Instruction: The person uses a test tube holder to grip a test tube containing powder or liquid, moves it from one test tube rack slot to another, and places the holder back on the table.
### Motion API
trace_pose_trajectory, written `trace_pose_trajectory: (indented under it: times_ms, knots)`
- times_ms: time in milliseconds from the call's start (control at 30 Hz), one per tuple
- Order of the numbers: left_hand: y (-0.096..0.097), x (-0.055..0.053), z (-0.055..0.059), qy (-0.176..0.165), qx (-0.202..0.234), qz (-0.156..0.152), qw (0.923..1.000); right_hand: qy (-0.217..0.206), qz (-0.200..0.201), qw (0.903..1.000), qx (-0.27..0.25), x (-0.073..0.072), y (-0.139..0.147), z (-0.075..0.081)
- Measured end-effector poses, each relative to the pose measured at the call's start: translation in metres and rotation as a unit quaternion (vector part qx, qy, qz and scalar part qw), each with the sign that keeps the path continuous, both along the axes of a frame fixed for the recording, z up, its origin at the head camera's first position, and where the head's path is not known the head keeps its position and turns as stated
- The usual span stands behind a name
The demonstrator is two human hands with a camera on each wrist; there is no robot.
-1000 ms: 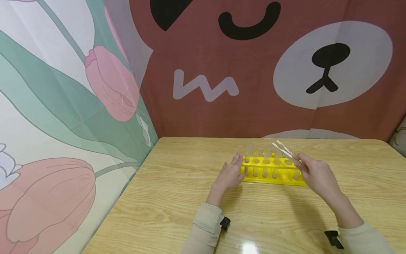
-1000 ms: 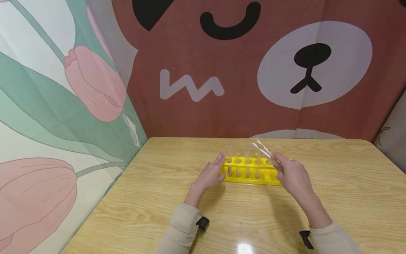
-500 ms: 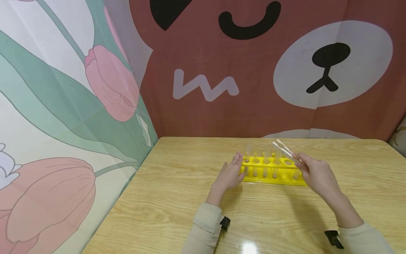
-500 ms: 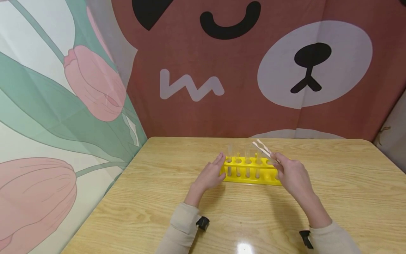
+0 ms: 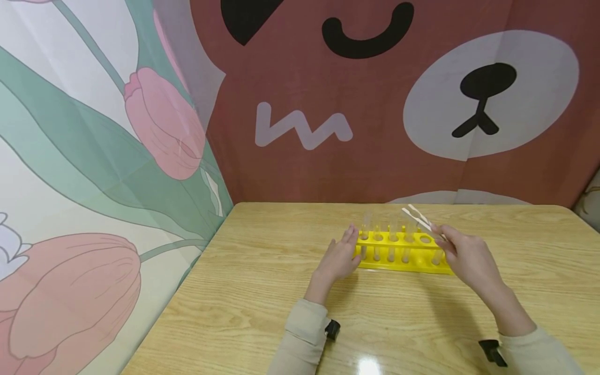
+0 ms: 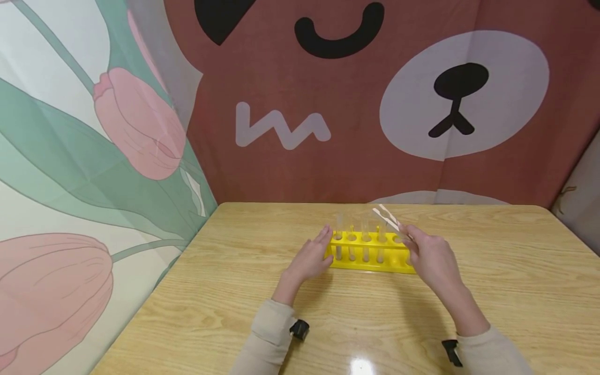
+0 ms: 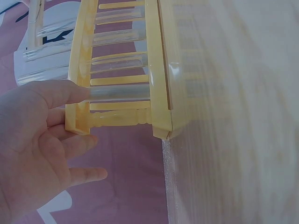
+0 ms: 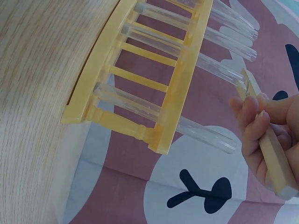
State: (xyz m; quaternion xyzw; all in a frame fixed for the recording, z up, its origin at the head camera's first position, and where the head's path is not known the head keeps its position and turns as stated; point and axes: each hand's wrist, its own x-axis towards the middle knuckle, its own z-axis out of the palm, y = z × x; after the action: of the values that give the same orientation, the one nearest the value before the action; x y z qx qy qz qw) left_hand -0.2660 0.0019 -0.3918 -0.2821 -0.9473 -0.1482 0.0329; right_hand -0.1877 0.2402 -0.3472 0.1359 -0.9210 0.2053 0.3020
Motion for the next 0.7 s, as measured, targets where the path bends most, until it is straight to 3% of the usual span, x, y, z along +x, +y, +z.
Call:
trace_pose_trajectory:
  times_ms: [700]
  knots:
    - [0.0003,0.0009,0.0010,0.003,-0.003,0.003,1.0000,0.029,-0.001,0.9996,-0.002,0.0000,0.0000,0.0010]
